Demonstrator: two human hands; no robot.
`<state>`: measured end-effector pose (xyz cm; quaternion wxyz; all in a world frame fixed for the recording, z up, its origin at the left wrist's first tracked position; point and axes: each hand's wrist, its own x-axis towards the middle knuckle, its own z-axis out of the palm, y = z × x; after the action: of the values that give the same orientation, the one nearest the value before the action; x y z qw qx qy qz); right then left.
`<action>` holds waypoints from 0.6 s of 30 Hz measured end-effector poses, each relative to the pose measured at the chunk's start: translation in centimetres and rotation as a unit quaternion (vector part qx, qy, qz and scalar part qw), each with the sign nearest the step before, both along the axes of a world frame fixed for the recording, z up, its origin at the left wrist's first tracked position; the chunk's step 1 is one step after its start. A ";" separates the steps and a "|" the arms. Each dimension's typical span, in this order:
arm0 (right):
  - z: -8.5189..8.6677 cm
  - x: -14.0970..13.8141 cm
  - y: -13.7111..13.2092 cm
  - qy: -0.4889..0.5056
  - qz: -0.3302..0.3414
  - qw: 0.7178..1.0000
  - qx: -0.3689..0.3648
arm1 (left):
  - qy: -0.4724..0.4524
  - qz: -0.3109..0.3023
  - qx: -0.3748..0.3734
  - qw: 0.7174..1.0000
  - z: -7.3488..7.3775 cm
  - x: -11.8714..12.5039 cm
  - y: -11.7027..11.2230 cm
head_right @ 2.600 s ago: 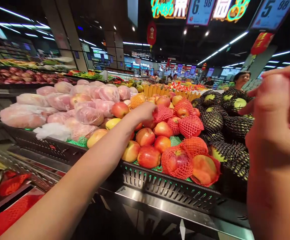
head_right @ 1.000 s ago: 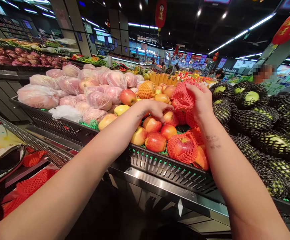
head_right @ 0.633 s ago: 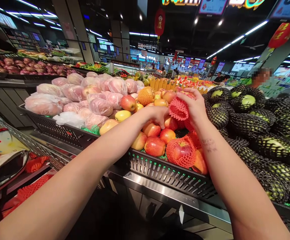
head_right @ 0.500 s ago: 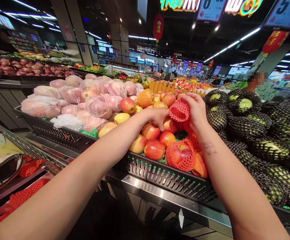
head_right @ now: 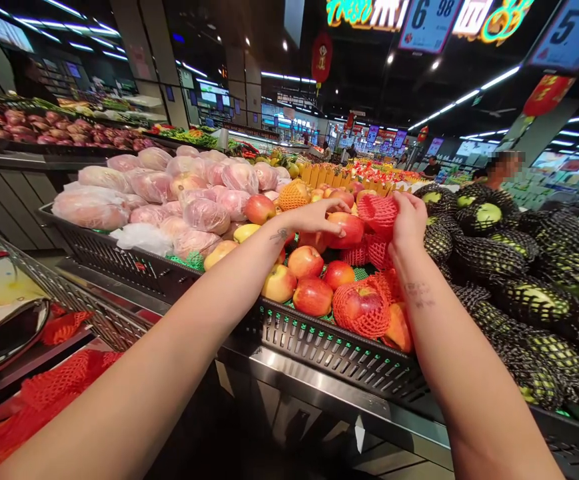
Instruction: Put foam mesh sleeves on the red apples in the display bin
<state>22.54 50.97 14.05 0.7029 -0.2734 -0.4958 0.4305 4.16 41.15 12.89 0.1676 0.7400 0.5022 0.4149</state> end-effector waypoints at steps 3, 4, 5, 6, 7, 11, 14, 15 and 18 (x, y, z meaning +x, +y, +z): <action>-0.1 0.2 0.1 0.008 0.004 1.000 0.007 | -0.131 0.057 -0.012 0.990 0.0 0.8 0.3; -0.1 0.3 0.0 0.008 0.013 1.000 0.014 | -0.186 0.088 -0.013 0.979 0.0 1.0 0.5; 0.0 0.4 -0.2 0.005 0.028 0.999 0.026 | -0.243 0.117 -0.016 0.963 0.0 1.1 0.8; 0.0 0.4 -0.6 -0.003 0.051 0.998 0.042 | -0.302 0.141 -0.019 0.943 -0.1 1.2 1.2; 0.1 0.4 -1.1 -0.017 0.081 0.995 0.060 | -0.361 0.152 -0.028 0.920 -0.1 1.3 1.5; 0.5 0.3 -4.1 -0.106 0.229 0.961 0.113 | -0.557 0.049 -0.067 0.826 0.1 1.4 2.1; 0.4 0.2 -5.6 -0.168 0.299 0.930 0.130 | -0.561 -0.054 -0.075 0.823 0.2 1.9 1.7; 0.3 0.2 -5.9 -0.179 0.308 0.925 0.136 | -0.538 -0.076 -0.078 0.836 0.2 2.1 1.5; 0.3 0.3 -5.9 -0.188 0.290 0.927 0.145 | -0.455 -0.091 -0.067 0.883 0.3 2.6 1.1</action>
<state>22.80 45.02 14.38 0.4733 -0.0891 -0.7335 0.4797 6.80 42.25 13.19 0.4640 0.4988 0.3281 0.6544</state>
